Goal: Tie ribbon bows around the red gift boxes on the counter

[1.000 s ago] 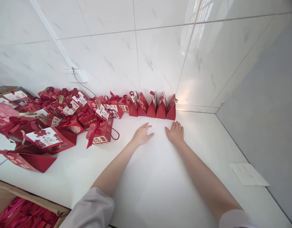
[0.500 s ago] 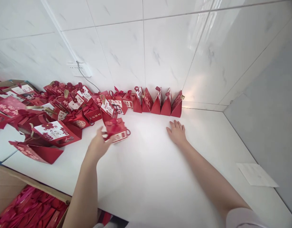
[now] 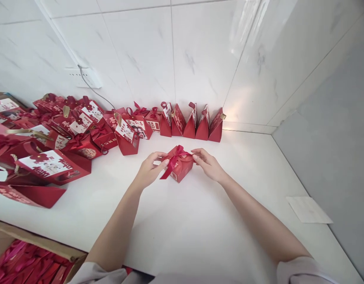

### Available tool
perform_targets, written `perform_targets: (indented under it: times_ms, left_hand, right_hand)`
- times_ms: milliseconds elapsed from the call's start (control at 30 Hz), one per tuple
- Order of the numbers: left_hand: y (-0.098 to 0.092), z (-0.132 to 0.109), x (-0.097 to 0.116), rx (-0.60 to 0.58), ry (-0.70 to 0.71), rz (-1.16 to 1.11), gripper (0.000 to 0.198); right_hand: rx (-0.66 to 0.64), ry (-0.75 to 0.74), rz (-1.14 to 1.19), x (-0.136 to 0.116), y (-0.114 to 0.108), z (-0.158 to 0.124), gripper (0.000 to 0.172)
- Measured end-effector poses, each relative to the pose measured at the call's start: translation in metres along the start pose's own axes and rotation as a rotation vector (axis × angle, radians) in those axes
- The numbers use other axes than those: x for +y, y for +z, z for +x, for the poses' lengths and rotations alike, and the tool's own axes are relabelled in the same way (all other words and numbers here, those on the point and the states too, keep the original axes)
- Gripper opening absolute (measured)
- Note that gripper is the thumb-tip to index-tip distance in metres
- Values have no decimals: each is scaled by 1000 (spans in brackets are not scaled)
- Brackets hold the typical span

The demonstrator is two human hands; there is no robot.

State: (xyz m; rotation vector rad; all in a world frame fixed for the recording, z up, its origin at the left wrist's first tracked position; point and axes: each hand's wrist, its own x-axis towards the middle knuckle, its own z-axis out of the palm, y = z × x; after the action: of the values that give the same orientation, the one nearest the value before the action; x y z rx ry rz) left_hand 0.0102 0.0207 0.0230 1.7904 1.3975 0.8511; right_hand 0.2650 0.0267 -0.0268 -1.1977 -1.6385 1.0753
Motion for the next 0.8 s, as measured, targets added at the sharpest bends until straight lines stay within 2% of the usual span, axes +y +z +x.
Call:
perform_targets:
  times_ms: [133,200,333,500,600,667,733,800]
  left_hand:
    - [7,-1,-5,-67,56,-17,28]
    - [7,-6,-11,-115,119,-96,28]
    - [10,-14,-20,-204,204,-209,25]
    - [15,-16,-21,-207,199,-184,13]
    - [16,-17,-20,-206,208,-238,12]
    - [16,-17,-20,-222,192,-311,16]
    - [17,-17,-19,-219,137,-395,22]
    - [19,-18,-18,-195,78,-441,26]
  right_hand:
    - [-127,90,120,-18,-8,-9,41]
    - [-218,134,98,-26,-12,-13,41]
    - [-316,223,83,-35,-14,-18,42]
    - [-407,213,256,-34,-14,-15,42]
    - [-443,229,266,-34,-20,-14,40]
    - [-461,258,176,-36,-27,-15,35]
    - [-436,277,-31,-40,-33,-18,26]
    - [-274,209,-347,-48,-34,-23,21]
